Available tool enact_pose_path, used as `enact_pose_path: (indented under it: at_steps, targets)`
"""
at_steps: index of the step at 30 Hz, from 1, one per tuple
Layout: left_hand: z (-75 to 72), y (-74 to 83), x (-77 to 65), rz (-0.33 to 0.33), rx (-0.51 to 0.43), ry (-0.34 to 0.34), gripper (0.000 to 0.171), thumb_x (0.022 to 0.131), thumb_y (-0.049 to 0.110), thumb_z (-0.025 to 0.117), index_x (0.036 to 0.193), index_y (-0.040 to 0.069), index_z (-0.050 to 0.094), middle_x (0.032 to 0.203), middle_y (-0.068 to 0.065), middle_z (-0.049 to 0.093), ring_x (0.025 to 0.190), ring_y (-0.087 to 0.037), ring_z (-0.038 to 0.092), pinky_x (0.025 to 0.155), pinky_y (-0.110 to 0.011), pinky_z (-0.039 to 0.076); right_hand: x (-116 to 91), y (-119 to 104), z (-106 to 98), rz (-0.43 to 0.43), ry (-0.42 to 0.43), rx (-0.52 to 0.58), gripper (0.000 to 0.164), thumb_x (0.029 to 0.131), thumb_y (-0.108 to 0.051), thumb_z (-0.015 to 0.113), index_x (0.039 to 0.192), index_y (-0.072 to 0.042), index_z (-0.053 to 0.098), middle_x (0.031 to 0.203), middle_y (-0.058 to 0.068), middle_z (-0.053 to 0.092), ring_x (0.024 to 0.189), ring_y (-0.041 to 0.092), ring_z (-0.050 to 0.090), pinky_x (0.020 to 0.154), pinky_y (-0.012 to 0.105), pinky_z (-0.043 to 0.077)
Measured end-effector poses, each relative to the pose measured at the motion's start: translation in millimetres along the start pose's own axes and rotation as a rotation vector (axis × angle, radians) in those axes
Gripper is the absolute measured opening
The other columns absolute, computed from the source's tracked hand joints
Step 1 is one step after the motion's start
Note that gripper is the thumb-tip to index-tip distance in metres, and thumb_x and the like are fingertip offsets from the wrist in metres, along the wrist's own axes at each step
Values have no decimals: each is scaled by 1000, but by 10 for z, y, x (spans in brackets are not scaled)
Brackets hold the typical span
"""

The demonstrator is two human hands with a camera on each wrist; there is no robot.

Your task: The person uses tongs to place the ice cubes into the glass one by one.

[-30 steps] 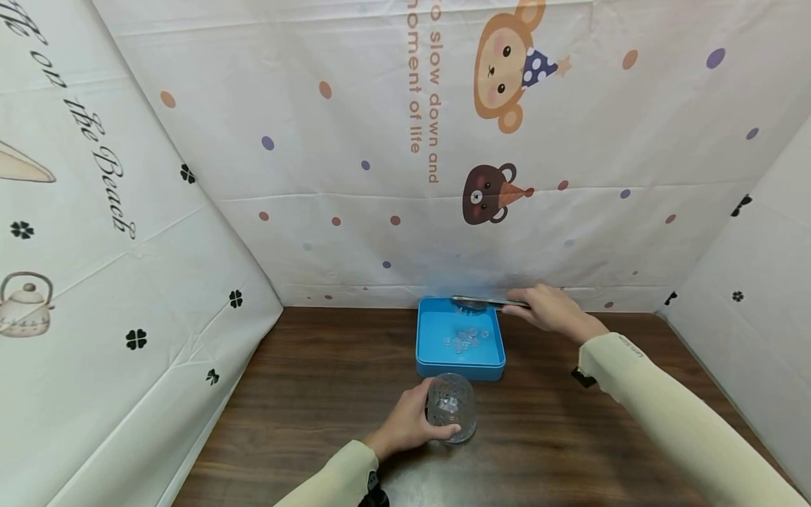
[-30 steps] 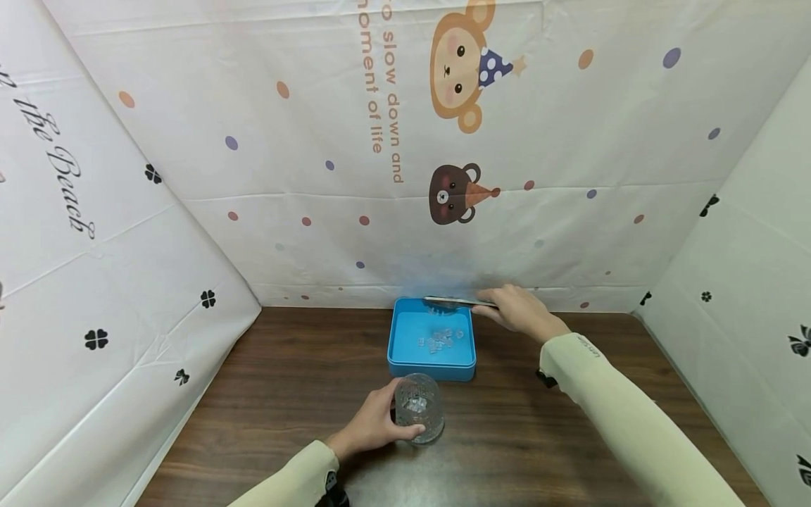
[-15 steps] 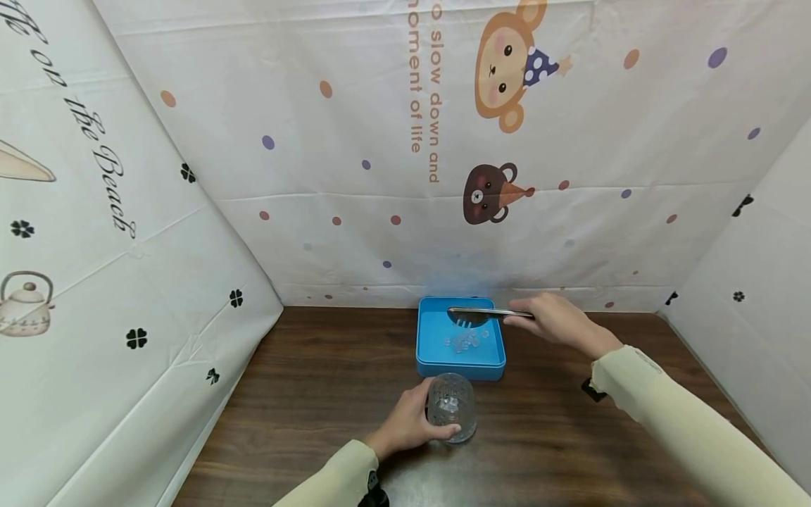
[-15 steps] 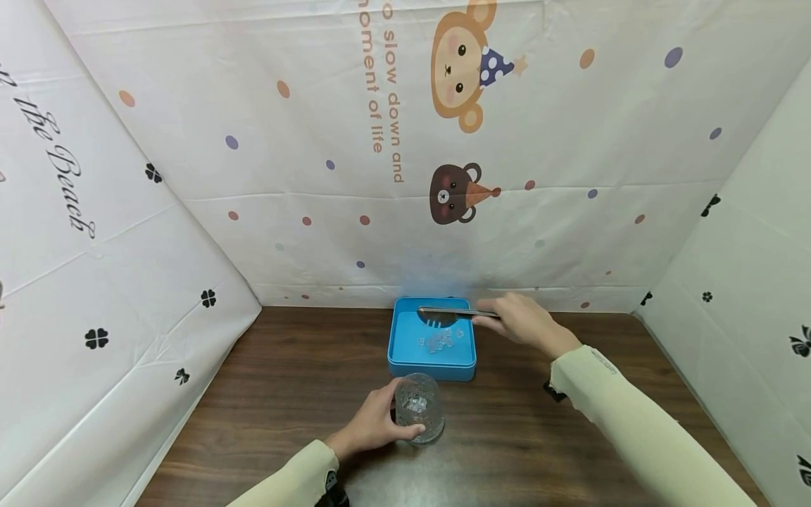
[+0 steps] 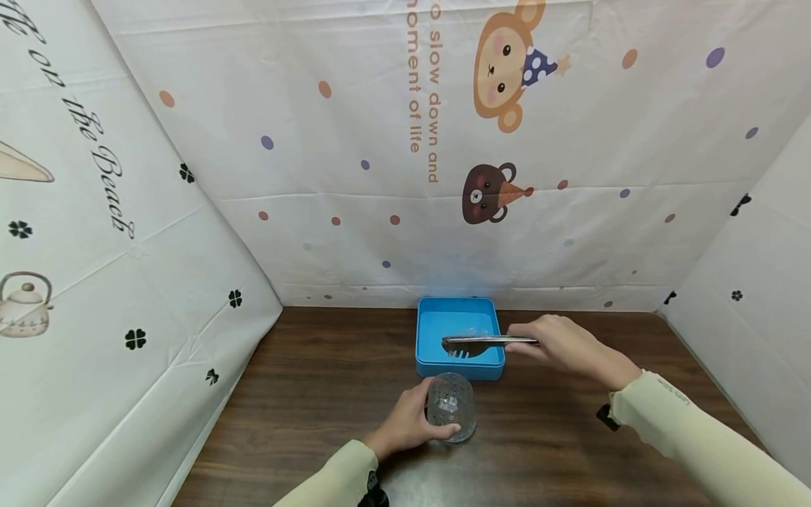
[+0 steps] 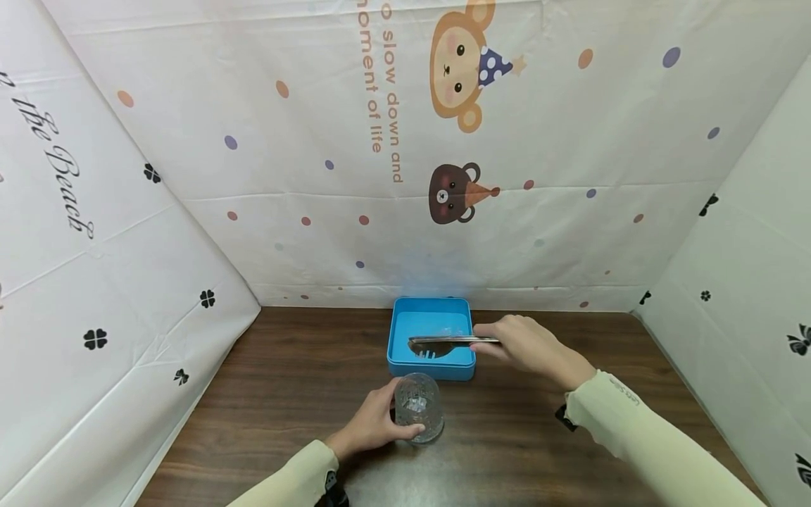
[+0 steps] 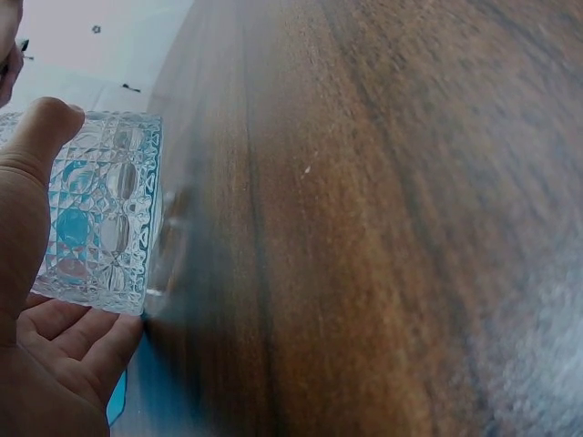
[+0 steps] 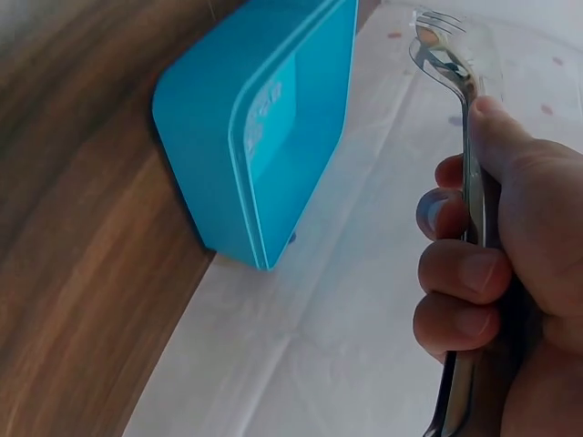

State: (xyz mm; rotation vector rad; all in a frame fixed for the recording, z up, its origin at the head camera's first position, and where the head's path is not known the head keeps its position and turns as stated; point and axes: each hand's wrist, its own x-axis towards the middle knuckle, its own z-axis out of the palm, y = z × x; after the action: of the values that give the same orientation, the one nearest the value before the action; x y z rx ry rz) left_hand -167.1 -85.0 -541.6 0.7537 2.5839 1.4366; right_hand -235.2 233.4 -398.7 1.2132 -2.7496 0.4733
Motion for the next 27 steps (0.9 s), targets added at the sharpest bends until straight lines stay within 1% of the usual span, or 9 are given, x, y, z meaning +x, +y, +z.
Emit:
enact_pose_path:
  at_steps: [3, 5, 8, 12, 15, 21, 23, 25, 27]
  targets:
    - [3, 0, 2, 12, 4, 5, 75, 84, 43, 84, 144, 14, 50, 125, -1, 66, 104, -7, 65, 83, -28, 57, -62, -60, 6, -26, -10, -1, 21, 100, -39, 67, 84, -35, 54, 61, -20, 33, 52, -4, 36, 53, 21, 36]
    - [3, 3, 2, 14, 5, 6, 76, 84, 44, 84, 145, 14, 49, 125, -2, 66, 103, -7, 65, 82, -28, 57, -96, -93, 8, -27, -22, 4, 23, 101, -41, 65, 83, -35, 53, 61, -20, 32, 52, -5, 35, 53, 21, 35]
    - [1, 10, 2, 15, 4, 6, 77, 85, 45, 83, 146, 14, 49, 125, -2, 66, 103, -8, 65, 82, -28, 57, -126, -134, 8, -28, -31, 5, 22, 101, -41, 64, 83, -32, 56, 61, -20, 33, 51, -6, 35, 52, 20, 34]
    - [0, 11, 2, 14, 1, -1, 78, 85, 45, 83, 146, 13, 48, 125, -1, 66, 102, -7, 66, 82, -27, 57, -144, -162, 31, -68, -18, 2, 22, 101, -36, 66, 83, -26, 59, 61, -21, 35, 51, -6, 34, 52, 20, 34]
    - [-4, 5, 1, 12, -2, -7, 77, 85, 45, 83, 146, 12, 48, 124, -1, 66, 100, -6, 66, 81, -27, 57, -143, -170, 53, -88, -14, 1, 20, 101, -33, 68, 84, -25, 60, 61, -21, 37, 51, -6, 34, 51, 20, 34]
    - [-7, 10, 1, -1, -12, -14, 77, 86, 44, 83, 146, 12, 48, 124, -3, 66, 99, -5, 66, 81, -27, 57, -143, -189, 81, -83, -21, 4, 20, 102, -40, 63, 86, -29, 60, 62, -22, 41, 52, -7, 35, 51, 19, 35]
    - [-9, 13, 1, -1, -12, -13, 77, 86, 42, 83, 146, 12, 47, 124, -3, 66, 99, -6, 66, 81, -27, 57, -146, -198, 87, -81, -17, 8, 19, 102, -39, 64, 87, -28, 60, 62, -21, 40, 51, -6, 35, 51, 19, 35]
    - [-11, 12, 1, 4, -7, -10, 76, 86, 41, 84, 146, 12, 47, 125, -3, 66, 100, -6, 66, 81, -27, 57, -150, -208, 94, -73, -14, 14, 17, 101, -38, 66, 90, -26, 61, 61, -21, 41, 51, -6, 37, 51, 20, 36]
    - [-15, 12, 2, 8, 4, -7, 75, 86, 41, 84, 146, 12, 48, 124, -3, 66, 100, -7, 66, 81, -27, 57, -154, -216, 97, -56, -13, 17, 15, 101, -39, 67, 96, -26, 63, 63, -21, 46, 51, -7, 41, 52, 21, 40]
